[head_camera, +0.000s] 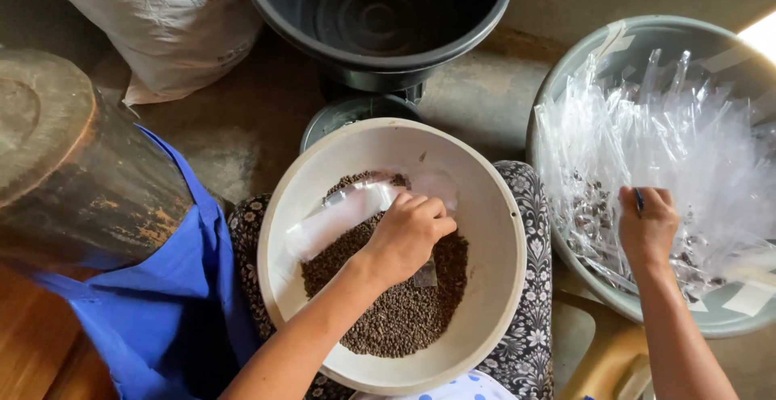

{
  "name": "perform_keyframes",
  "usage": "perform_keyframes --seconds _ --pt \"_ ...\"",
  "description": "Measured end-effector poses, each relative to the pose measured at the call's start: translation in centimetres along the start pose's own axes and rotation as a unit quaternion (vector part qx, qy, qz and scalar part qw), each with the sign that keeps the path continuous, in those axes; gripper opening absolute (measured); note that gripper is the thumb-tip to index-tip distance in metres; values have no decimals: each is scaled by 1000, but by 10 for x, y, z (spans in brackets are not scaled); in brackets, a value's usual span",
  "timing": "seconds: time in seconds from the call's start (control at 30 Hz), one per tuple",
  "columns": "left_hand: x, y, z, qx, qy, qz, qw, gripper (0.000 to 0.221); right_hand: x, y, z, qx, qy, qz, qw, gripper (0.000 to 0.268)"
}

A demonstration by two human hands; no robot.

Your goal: Filling small plastic bags with dark pellets from a bowl and organizing them.

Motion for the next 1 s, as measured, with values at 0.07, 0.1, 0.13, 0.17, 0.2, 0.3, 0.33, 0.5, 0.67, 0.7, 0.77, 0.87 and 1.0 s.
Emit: perform_keyframes --seconds 0.07,0.1,0.13,0.17,0.2,0.3,0.33,0.5,0.67,0.7,0.77,0.87,1.0 --pt "10 -6 5 13 13 -13 1000 15 0 17 8 -40 -12 16 999 23" --pt "16 -10 7 25 25 -26 999 15 0 28 13 -81 -26 33 996 28" --pt "19 -13 12 24 25 -26 999 15 1 30 18 -82 -26 33 996 28" --pt "22 -14 19 58 24 -11 998 12 0 37 26 -81 -50 60 994 30" --pt "25 -16 25 93 24 4 995 11 1 44 36 -78 -73 86 990 33" --pt "22 -19 58 141 22 57 988 9 -4 64 54 -100 -76 81 989 32" --pt "24 -19 59 141 22 58 988 9 0 44 48 -101 -74 83 989 32" --pt "38 -18 32 153 28 28 987 10 20 -32 20 39 -14 100 994 43" --pt "51 -13 -35 -37 85 -32 995 9 23 -106 -3 291 31 83 952 45" --pt "52 -15 -54 -102 118 -55 986 9 23 -119 -2 368 26 81 926 47" --pt "45 -6 -90 -181 122 -89 972 17 17 -158 -2 393 41 93 914 50" --pt "32 -3 -121 -285 137 -129 940 29 4 -201 14 438 3 94 894 49" --pt "14 2 -134 -346 148 -151 914 14 0 -315 6 501 -135 4 855 41"
Point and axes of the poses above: each hand's wrist, its own x-axis towards the middle knuckle, its own z-axis out of the palm, y = z × x, the point moved 10 cm from there along x, towards the middle knuckle, and after that the axes turned 11 degrees about -z, right-handed, at the moved point
